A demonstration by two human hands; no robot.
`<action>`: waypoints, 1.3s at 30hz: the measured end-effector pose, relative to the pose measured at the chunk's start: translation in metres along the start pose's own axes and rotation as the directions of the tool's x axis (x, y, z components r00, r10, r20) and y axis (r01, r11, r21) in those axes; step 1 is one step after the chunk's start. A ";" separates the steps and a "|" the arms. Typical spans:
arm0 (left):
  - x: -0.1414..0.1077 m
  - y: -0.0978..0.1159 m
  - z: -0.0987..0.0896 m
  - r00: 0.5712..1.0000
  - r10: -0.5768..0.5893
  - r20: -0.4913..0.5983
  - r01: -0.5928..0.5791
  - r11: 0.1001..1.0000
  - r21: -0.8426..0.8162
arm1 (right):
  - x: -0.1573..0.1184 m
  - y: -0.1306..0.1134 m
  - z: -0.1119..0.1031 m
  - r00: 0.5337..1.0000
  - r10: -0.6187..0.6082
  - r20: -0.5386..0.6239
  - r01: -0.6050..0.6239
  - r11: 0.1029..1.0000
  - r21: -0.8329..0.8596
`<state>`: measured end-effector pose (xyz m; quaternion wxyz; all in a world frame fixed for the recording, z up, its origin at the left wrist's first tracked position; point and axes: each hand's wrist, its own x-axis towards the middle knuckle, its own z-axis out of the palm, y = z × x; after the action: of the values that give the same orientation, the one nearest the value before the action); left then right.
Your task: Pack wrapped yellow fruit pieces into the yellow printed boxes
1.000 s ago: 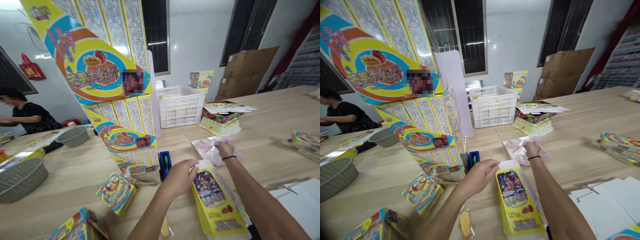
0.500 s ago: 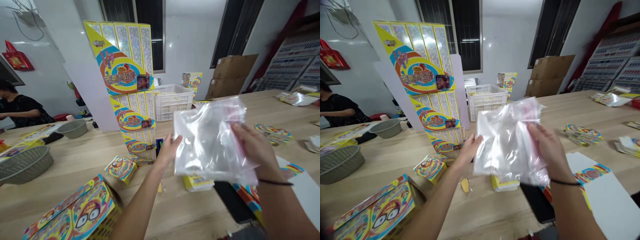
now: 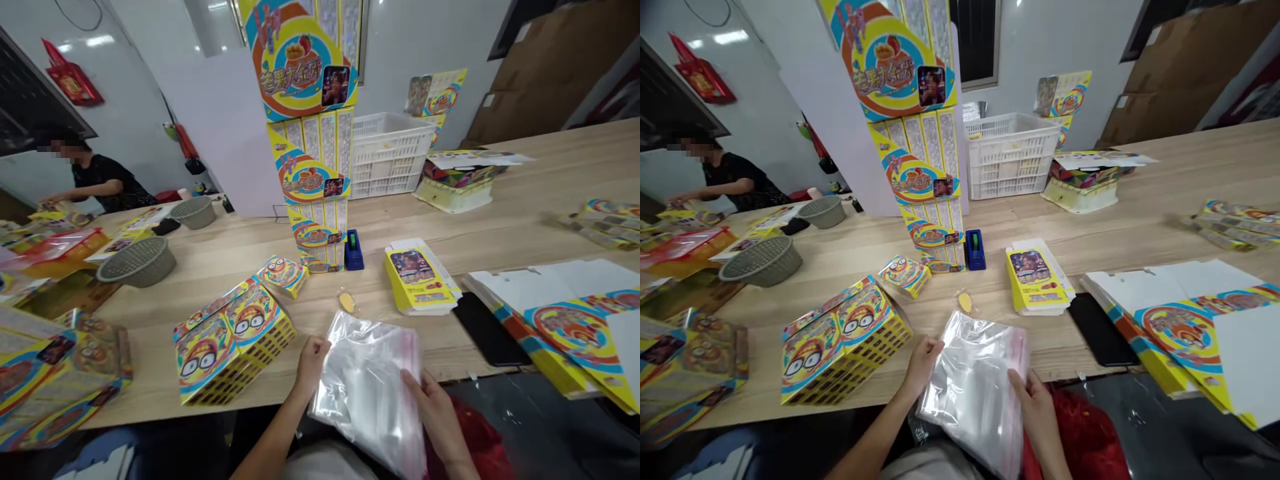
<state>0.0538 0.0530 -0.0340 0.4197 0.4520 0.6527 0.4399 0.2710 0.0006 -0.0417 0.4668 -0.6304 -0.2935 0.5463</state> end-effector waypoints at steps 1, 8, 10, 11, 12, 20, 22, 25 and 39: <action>0.000 -0.004 -0.004 1.000 0.009 -0.001 -0.009 1.000 0.026 | 0.001 0.009 0.002 0.998 -0.046 -0.032 0.045 0.998 -0.054; -0.008 0.013 -0.015 0.983 0.162 0.084 -0.174 0.973 0.149 | -0.003 -0.001 0.039 0.798 -0.563 -0.212 0.424 0.777 -0.466; -0.014 0.023 -0.016 0.971 0.199 0.134 -0.220 0.960 0.174 | -0.005 -0.006 0.060 0.860 -0.506 -0.063 0.443 0.803 -0.399; -0.018 0.028 -0.018 0.957 0.235 0.168 -0.266 0.943 0.198 | -0.005 -0.007 0.071 0.882 -0.472 -0.015 0.434 0.822 -0.368; -0.020 0.032 -0.020 0.938 0.281 0.204 -0.324 0.920 0.221 | -0.005 -0.007 0.079 0.891 -0.453 0.010 0.428 0.834 -0.349; -0.016 0.044 -0.036 0.954 0.296 0.038 -0.299 0.947 0.118 | -0.002 -0.009 0.088 0.857 -0.515 0.034 0.491 0.794 -0.358; -0.013 0.042 -0.033 0.945 0.307 0.109 -0.317 0.944 0.090 | 0.002 -0.010 0.081 0.844 -0.536 0.024 0.504 0.777 -0.377; -0.009 0.040 -0.027 0.966 0.258 0.007 -0.258 0.964 0.056 | 0.008 -0.011 0.072 0.818 -0.574 -0.014 0.516 0.746 -0.421; -0.014 0.048 -0.027 0.907 0.275 0.319 -0.368 0.885 0.286 | 0.024 -0.002 0.060 0.744 -0.668 0.001 0.547 0.609 -0.574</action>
<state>0.0426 0.0440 0.0206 0.3406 0.6758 0.5705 0.3190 0.2188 0.0382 -0.0480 0.4561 -0.6514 -0.5799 0.1771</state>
